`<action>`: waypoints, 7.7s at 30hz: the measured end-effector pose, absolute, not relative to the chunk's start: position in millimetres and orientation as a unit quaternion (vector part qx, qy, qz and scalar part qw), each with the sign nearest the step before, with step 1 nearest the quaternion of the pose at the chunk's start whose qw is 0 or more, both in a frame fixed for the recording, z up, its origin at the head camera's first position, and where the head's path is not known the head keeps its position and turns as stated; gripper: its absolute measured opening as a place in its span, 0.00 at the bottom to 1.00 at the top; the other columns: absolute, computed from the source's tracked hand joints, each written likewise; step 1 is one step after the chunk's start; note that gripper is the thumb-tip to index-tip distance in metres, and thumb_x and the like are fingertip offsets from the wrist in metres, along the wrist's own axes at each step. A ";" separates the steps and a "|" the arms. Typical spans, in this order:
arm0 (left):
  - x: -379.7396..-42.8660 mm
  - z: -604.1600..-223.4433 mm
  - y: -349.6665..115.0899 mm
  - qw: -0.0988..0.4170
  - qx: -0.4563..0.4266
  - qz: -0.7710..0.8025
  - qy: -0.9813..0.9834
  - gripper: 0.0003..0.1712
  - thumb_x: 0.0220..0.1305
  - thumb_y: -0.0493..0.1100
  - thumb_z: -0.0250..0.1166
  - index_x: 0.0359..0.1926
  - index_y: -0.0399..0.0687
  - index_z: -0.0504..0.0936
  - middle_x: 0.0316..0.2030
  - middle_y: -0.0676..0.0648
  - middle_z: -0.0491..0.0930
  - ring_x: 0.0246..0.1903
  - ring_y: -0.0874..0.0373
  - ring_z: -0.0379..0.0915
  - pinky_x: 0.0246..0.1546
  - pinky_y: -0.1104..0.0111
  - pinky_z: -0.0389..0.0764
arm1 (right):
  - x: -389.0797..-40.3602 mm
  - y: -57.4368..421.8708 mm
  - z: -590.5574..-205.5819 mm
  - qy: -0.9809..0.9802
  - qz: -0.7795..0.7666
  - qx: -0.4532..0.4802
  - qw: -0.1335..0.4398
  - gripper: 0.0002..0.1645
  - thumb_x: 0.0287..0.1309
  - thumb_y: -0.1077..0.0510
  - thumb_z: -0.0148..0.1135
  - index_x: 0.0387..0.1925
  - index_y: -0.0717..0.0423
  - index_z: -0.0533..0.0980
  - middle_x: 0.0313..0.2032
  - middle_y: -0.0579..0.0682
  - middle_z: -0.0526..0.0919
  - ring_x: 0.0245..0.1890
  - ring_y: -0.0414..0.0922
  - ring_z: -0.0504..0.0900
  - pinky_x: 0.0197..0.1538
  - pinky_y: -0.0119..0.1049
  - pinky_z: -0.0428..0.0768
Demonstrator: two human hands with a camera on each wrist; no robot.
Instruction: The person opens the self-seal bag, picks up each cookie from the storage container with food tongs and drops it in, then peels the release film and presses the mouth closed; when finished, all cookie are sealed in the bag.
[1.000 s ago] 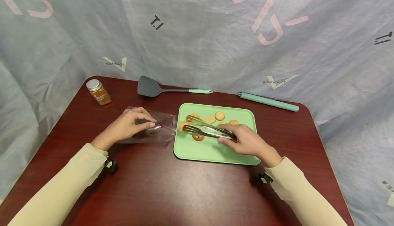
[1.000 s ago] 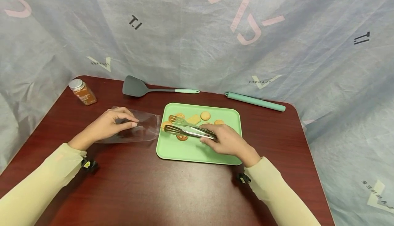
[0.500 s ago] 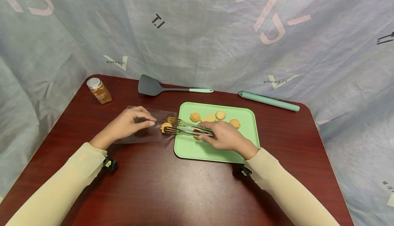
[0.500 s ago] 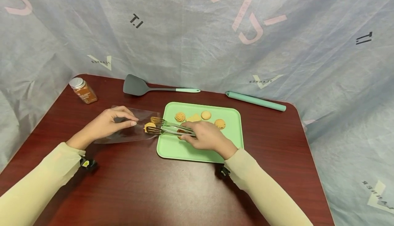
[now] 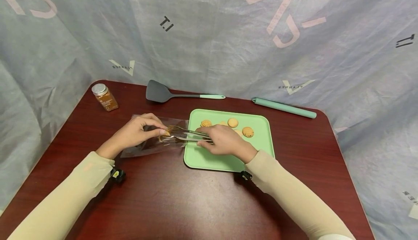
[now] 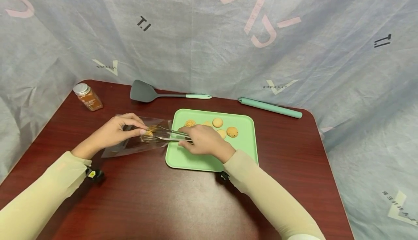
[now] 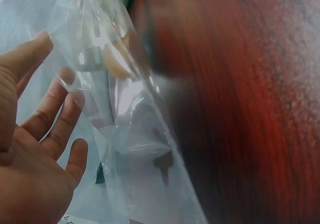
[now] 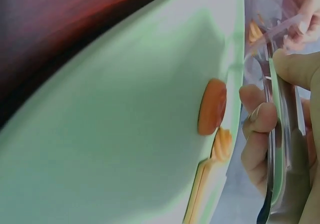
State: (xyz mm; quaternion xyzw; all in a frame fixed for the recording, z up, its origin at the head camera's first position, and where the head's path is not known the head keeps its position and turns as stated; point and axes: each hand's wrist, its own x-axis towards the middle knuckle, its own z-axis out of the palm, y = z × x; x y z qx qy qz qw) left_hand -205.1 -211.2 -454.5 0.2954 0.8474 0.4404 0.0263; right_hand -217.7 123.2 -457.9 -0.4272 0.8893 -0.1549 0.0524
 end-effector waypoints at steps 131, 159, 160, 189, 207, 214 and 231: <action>-204.6 -465.8 -223.5 0.022 0.275 0.416 0.866 0.09 0.66 0.42 0.72 0.46 0.50 0.91 0.44 0.54 0.81 0.44 0.58 0.75 0.40 0.55 0.77 | -165.4 348.8 -456.4 0.959 -0.132 -0.246 -0.051 0.25 0.62 0.46 0.71 0.59 0.46 0.80 0.24 0.32 0.74 0.22 0.36 0.70 0.27 0.39 0.70; -201.8 -458.3 -221.2 0.015 0.279 0.425 0.861 0.09 0.65 0.42 0.73 0.46 0.55 0.91 0.45 0.53 0.81 0.46 0.57 0.76 0.41 0.55 0.77 | -183.6 216.2 -449.4 0.899 -0.173 -0.399 -0.055 0.24 0.68 0.42 0.64 0.58 0.50 0.79 0.27 0.35 0.76 0.22 0.34 0.70 0.29 0.38 0.74; -201.8 -458.4 -221.3 0.014 0.279 0.424 0.861 0.08 0.66 0.43 0.73 0.46 0.55 0.91 0.45 0.54 0.81 0.46 0.57 0.76 0.41 0.54 0.77 | -183.8 210.8 -449.9 0.896 -0.172 -0.405 -0.055 0.24 0.68 0.43 0.64 0.58 0.50 0.79 0.27 0.34 0.74 0.22 0.33 0.70 0.29 0.37 0.75; -202.8 -458.6 -219.4 0.000 0.303 0.427 0.852 0.07 0.66 0.41 0.72 0.45 0.51 0.91 0.44 0.53 0.81 0.44 0.54 0.76 0.39 0.53 0.72 | -201.8 125.9 -455.7 0.882 -0.100 -0.460 -0.010 0.25 0.70 0.43 0.61 0.60 0.52 0.77 0.38 0.44 0.87 0.23 0.36 0.78 0.22 0.35 0.73; -205.7 -460.2 -221.5 -0.022 0.315 0.427 0.848 0.07 0.65 0.39 0.73 0.44 0.49 0.91 0.42 0.55 0.82 0.45 0.57 0.74 0.44 0.56 0.69 | -206.9 115.5 -452.1 0.890 -0.077 -0.449 0.002 0.27 0.69 0.41 0.61 0.62 0.49 0.77 0.37 0.41 0.86 0.19 0.36 0.74 0.18 0.35 0.69; -204.0 -461.2 -225.0 -0.005 0.285 0.423 0.861 0.08 0.65 0.42 0.73 0.45 0.53 0.91 0.44 0.57 0.81 0.46 0.58 0.74 0.44 0.53 0.72 | -202.2 130.3 -446.4 0.890 -0.100 -0.445 -0.010 0.31 0.68 0.40 0.61 0.65 0.52 0.75 0.39 0.42 0.88 0.28 0.37 0.81 0.22 0.35 0.73; -201.6 -461.6 -221.8 0.004 0.280 0.417 0.865 0.09 0.65 0.42 0.73 0.46 0.49 0.91 0.43 0.54 0.81 0.47 0.54 0.71 0.46 0.50 0.68 | -179.5 259.7 -453.9 0.928 -0.118 -0.351 -0.043 0.33 0.66 0.39 0.64 0.68 0.46 0.74 0.32 0.31 0.77 0.18 0.30 0.67 0.21 0.35 0.68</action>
